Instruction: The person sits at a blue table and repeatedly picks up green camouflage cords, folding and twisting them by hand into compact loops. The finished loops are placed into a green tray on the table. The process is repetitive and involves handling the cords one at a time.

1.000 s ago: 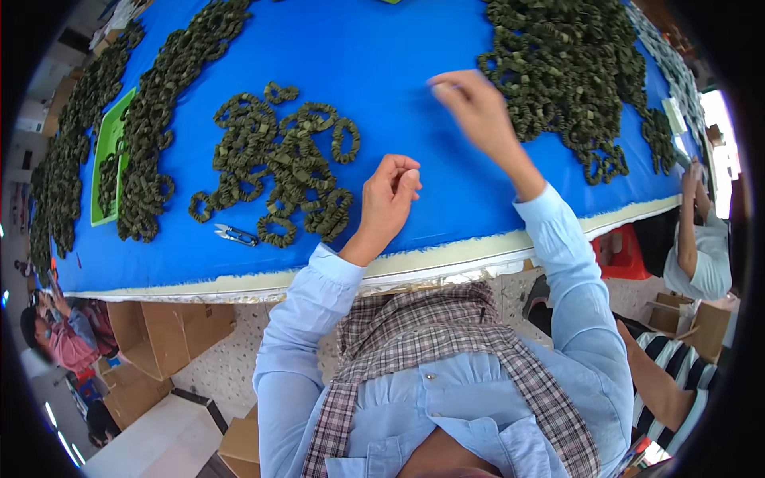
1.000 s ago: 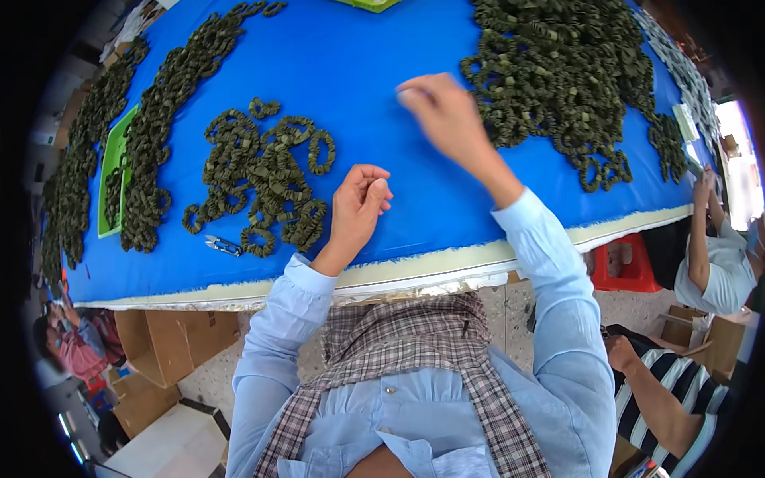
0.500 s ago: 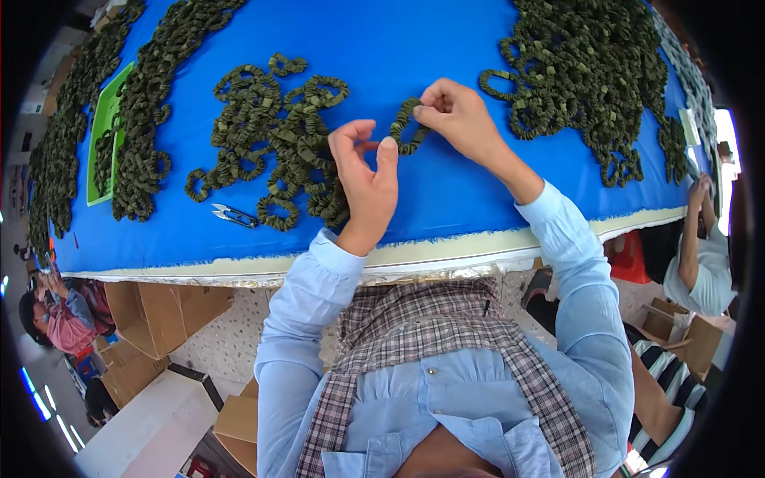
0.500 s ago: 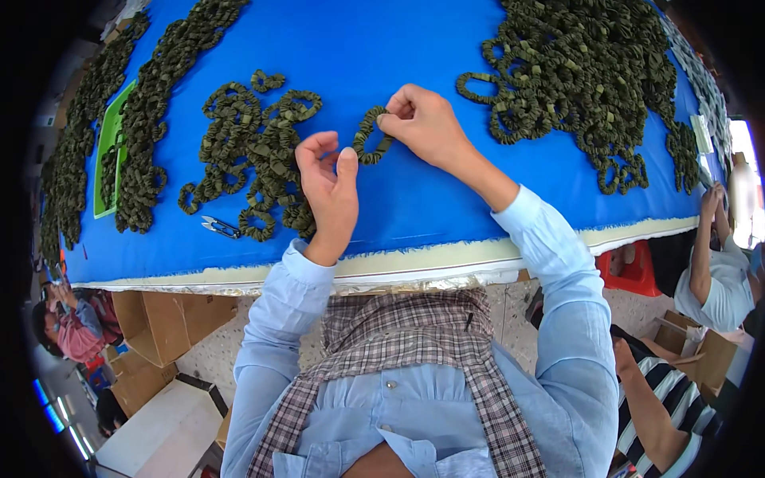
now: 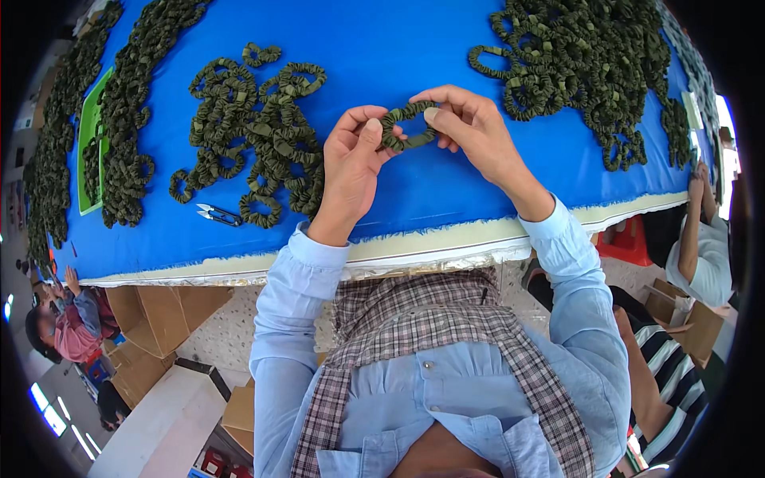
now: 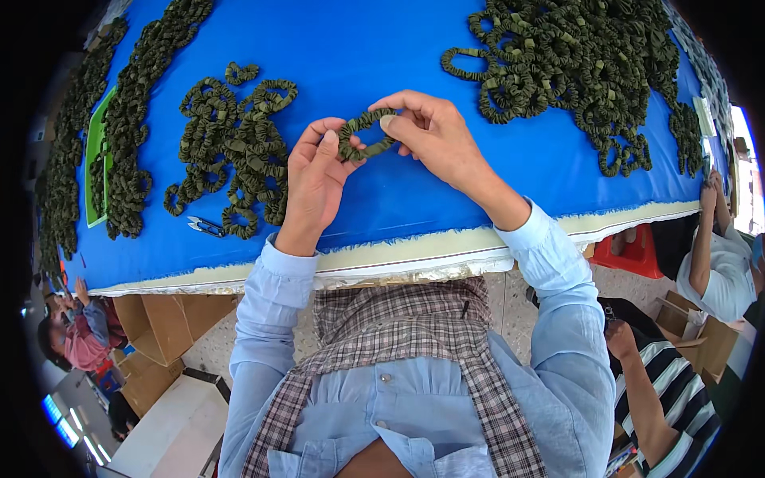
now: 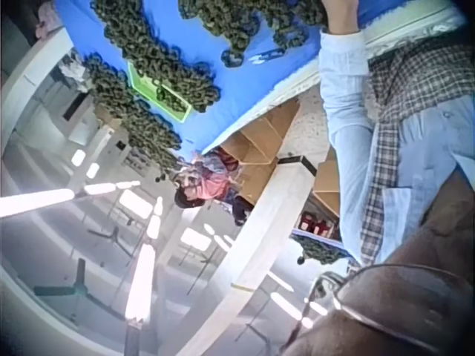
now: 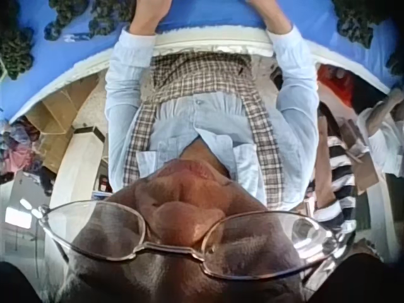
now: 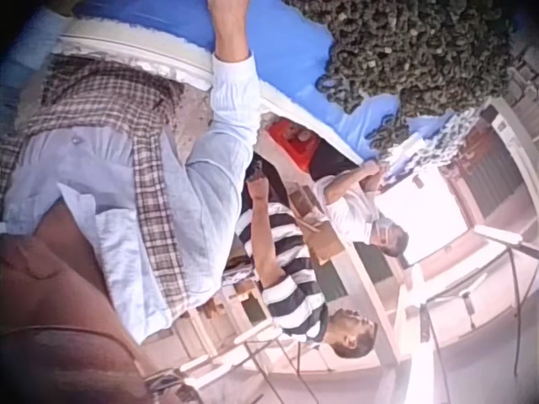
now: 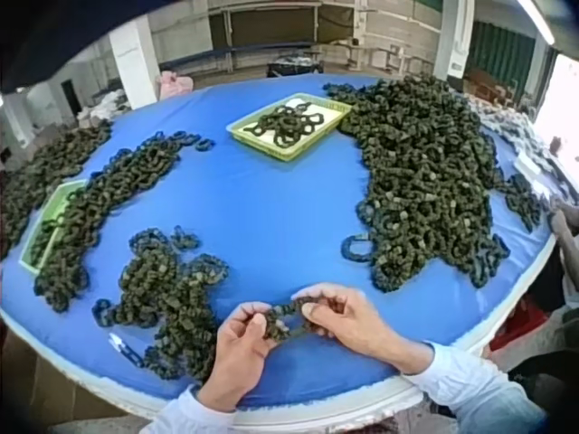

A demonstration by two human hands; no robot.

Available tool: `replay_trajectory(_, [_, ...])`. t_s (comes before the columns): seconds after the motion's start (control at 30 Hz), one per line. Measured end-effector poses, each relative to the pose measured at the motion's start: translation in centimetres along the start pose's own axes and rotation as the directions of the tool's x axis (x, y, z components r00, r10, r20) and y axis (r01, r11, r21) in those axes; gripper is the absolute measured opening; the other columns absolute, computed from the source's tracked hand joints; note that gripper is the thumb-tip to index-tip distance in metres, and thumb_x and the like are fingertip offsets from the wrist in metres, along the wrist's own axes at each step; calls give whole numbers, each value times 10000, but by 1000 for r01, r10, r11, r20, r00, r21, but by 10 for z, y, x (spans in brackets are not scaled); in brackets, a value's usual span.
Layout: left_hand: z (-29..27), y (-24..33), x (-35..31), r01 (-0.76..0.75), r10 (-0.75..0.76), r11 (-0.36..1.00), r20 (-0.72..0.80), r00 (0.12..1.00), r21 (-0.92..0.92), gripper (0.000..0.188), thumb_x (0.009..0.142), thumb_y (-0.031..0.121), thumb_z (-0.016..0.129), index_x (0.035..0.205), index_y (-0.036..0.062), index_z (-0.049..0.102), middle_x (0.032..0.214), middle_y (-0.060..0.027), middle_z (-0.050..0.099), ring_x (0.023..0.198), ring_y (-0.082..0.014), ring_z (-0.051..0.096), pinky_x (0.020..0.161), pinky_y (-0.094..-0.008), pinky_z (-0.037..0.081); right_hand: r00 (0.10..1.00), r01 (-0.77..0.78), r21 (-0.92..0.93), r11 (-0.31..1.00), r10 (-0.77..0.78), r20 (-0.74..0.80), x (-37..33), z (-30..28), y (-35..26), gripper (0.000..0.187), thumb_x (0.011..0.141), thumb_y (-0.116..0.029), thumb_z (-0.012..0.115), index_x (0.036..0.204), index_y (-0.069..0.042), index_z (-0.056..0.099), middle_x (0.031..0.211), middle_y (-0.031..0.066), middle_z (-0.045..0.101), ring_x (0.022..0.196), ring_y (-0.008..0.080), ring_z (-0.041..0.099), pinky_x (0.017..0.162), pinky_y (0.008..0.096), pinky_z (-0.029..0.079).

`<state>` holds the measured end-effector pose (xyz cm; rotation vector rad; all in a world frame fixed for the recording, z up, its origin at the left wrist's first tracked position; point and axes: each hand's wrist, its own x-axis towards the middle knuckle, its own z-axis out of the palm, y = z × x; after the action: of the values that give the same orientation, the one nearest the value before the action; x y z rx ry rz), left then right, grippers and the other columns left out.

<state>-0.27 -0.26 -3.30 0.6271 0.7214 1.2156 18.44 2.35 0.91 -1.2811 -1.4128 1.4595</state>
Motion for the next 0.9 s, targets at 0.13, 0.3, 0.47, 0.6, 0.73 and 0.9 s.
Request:
replay_trajectory(0.13, [-2,1,0,25,-25,999,-2,1000,-31,224,971,196,543,1132,42,514,969,-92,603,931,-178,601,830,-350,503,1000,10,9,1000,-10,3,-1,2,2,221,886,-176,615,1066,-61,670,677,-37,568,597,33,500,546,187,406])
replay_trajectory(0.3, [2,3,1,-14,13,999,-19,1000,-43,215,971,180,545,1099,9,517,954,-112,616,903,-203,633,800,-357,545,993,115,-28,993,-115,31,1,0,14,207,880,-160,626,1045,-40,659,673,-46,556,604,22,474,551,183,384])
replay_trajectory(0.47, [2,2,1,-60,60,997,3,998,-43,205,970,151,539,1103,-4,513,955,-114,617,878,-196,638,799,-331,548,984,139,-127,982,-123,132,-1,-7,13,218,905,-146,618,1082,-20,622,815,-26,568,731,42,485,651,209,404])
replay_trajectory(0.6, [3,1,1,-108,108,993,5,994,52,193,965,130,543,1095,-10,519,957,-108,615,851,-171,631,777,-295,533,958,276,-238,931,-245,151,-4,-5,9,184,905,-137,615,1041,-15,638,852,8,603,756,77,518,689,239,432])
replay_trajectory(0.73, [5,-1,1,-172,165,964,55,985,201,186,960,116,545,1087,-18,523,959,-102,607,834,-148,617,745,-271,514,896,443,-402,801,-407,175,-2,3,11,197,895,-153,616,1036,-22,655,872,83,656,761,167,601,673,306,484])
replay_trajectory(0.9, [6,1,-1,-155,138,949,80,987,275,152,945,41,490,1080,-24,520,961,-96,588,780,-131,588,724,-272,505,977,211,-266,940,-199,71,-14,17,1,178,903,-107,579,1035,7,617,887,83,656,788,154,604,684,306,490])
